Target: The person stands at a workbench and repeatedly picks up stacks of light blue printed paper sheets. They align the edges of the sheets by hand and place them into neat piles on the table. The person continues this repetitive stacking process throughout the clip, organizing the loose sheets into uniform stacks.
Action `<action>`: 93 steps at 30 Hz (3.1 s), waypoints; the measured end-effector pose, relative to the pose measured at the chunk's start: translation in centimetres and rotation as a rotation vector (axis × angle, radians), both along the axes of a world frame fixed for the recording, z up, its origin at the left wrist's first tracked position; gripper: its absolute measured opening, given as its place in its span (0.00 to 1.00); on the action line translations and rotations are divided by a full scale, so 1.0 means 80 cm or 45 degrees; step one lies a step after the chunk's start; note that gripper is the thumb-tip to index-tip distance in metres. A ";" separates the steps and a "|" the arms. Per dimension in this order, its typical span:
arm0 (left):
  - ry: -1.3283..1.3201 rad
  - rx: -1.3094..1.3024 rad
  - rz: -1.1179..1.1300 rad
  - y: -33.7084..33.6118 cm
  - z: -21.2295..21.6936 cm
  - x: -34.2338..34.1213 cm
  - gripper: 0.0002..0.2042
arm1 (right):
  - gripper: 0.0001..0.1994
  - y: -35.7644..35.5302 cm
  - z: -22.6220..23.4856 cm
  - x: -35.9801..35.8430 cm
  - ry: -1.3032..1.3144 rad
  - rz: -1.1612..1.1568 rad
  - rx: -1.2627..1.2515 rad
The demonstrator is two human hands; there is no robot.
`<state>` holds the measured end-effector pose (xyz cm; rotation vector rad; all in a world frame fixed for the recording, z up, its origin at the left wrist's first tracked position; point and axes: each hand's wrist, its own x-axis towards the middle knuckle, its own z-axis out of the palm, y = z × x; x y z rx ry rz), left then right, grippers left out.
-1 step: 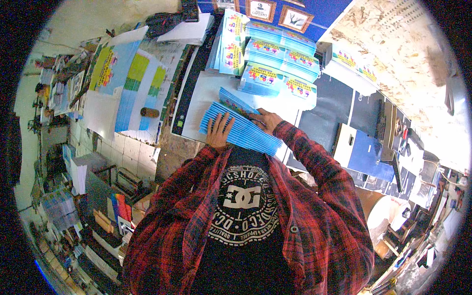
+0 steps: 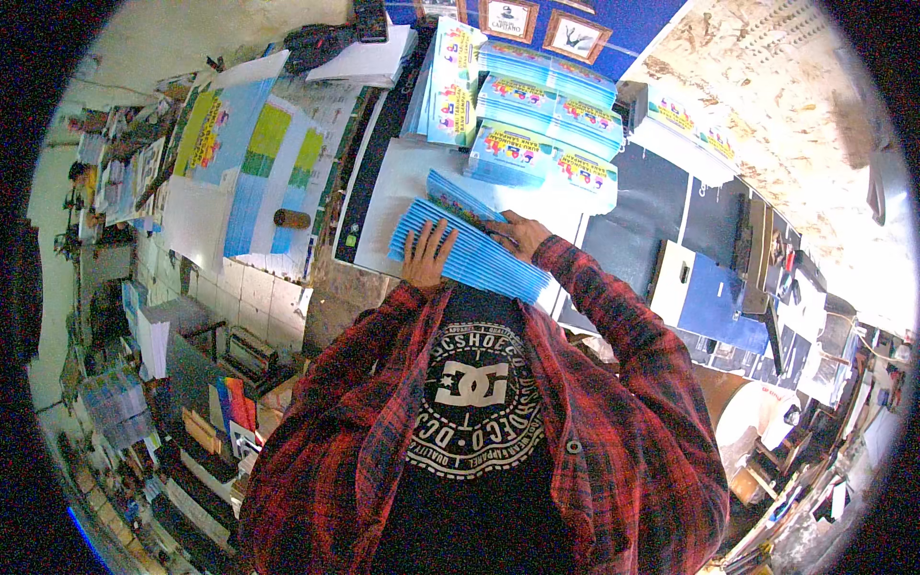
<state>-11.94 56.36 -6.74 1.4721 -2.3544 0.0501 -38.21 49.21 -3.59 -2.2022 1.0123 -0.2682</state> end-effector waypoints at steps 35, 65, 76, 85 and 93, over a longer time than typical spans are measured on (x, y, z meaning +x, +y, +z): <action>-0.014 0.080 -0.031 0.000 -0.005 0.003 0.29 | 0.24 0.003 0.024 0.006 -0.088 -0.013 0.178; -0.098 0.122 -0.036 -0.002 0.003 0.004 0.31 | 0.21 0.014 0.011 0.009 0.055 0.070 -0.117; -0.059 0.091 -0.044 -0.003 0.003 0.002 0.31 | 0.18 0.015 0.006 0.012 0.090 0.034 -0.147; -0.094 0.107 -0.049 -0.005 0.000 0.003 0.31 | 0.26 0.020 0.020 0.013 0.115 0.022 -0.117; -0.094 0.092 -0.052 -0.006 -0.004 0.003 0.31 | 0.25 0.017 0.015 0.010 0.106 0.034 -0.088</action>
